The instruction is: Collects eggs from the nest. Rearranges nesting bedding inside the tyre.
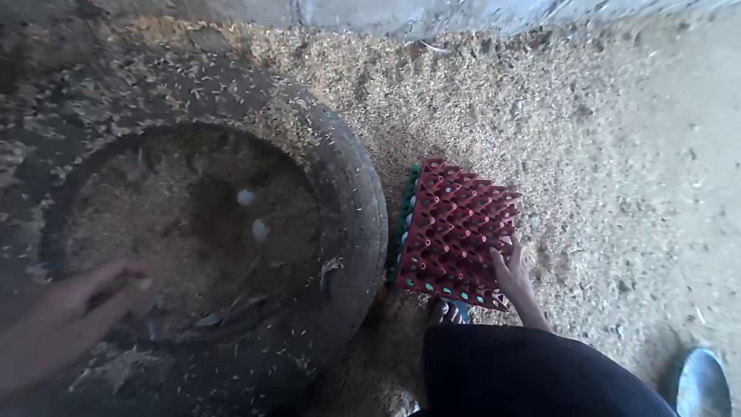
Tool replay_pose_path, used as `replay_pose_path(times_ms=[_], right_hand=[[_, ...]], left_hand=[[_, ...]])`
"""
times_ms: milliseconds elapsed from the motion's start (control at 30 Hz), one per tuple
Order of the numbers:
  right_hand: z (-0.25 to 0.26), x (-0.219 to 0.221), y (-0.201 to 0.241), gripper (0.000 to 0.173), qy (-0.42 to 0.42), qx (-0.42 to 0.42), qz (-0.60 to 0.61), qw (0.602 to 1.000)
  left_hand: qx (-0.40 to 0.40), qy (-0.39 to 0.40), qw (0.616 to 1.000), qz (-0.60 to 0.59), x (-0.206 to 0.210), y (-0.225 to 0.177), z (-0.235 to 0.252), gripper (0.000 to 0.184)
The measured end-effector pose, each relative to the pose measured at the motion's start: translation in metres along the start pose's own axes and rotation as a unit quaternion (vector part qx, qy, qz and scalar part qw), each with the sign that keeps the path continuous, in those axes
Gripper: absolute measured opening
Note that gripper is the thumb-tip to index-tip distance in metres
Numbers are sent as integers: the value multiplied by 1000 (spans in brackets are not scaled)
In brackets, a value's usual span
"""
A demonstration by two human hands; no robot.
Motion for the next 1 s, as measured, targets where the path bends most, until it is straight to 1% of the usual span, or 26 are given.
replay_pose_path(times_ms=[67, 133, 167, 200, 233, 267, 300, 367, 433, 467, 533, 567, 600, 633, 667, 733, 800, 867, 933, 967, 1000], right_hand=[[-2, -9, 6, 75, 6, -28, -12, 1000], [-2, -29, 27, 72, -20, -72, -26, 997], [0, -43, 45, 75, -40, -105, -31, 993], [0, -58, 74, 76, -61, -154, -28, 986], [-2, -73, 110, 74, -77, -221, -13, 972], [-9, -86, 154, 70, -80, -306, 10, 949], [-21, -94, 203, 64, -70, -402, 38, 912], [-63, -87, 301, 53, 9, -556, 78, 827], [-115, -49, 381, 43, 124, -651, 45, 748], [-137, -19, 411, 37, 190, -677, 4, 711], [-173, 60, 449, 30, 301, -706, -93, 634], [-186, 102, 462, 30, 335, -712, -140, 602], [-198, 141, 469, 30, 358, -709, -181, 580], [-206, 178, 472, 32, 362, -703, -222, 570], [-212, 209, 474, 33, 351, -699, -255, 569], [-222, 254, 476, 33, 325, -692, -293, 575], [-220, 283, 474, 37, 289, -695, -313, 579], [-217, 297, 469, 46, 247, -714, -335, 563], [-217, 299, 463, 47, 226, -727, -349, 547], [-215, 296, 462, 46, 231, -724, -352, 547], [-212, 293, 461, 47, 243, -707, -363, 556]], left_hand=[[-28, -40, 999, -21, 12, 9, 5, 32], [-56, -70, 996, -25, 10, 6, 0, 23], [-63, -76, 995, -26, 6, 3, -3, 22], [-65, -77, 995, -29, 3, 0, -3, 21], [-61, -75, 995, -34, 0, -3, -3, 21], [-57, -71, 995, -42, -1, -5, -2, 22], [-54, -68, 995, -50, -2, -4, 0, 23], [-51, -77, 993, -67, -1, 1, 2, 24], [-49, -101, 990, -86, 6, 3, 6, 24], [-52, -96, 990, -92, 13, 3, 11, 25], [-56, -56, 993, -87, 34, 0, 26, 28], [-51, -38, 994, -85, 45, -4, 37, 30], [-44, -22, 995, -87, 56, -10, 47, 31], [-31, -11, 996, -86, 68, -16, 58, 32], [-18, -5, 996, -82, 79, -21, 67, 34], [-19, 2, 997, -80, 92, -23, 82, 39], [-49, -4, 993, -104, 101, -19, 90, 42], [-76, -19, 989, -126, 106, -13, 97, 41], [-96, -17, 984, -148, 113, -7, 102, 41], [-102, -17, 982, -161, 116, -4, 105, 41], [-103, -22, 980, -171, 118, -2, 110, 39]])
Point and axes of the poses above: each hand's wrist, its own z-axis towards the middle knuckle, its own x-axis out of the palm, y = z × x, the point moved 7 cm from there along z, towards the middle knuckle, and after that the axes turned 11 degrees about -y, right-handed, at the moved point
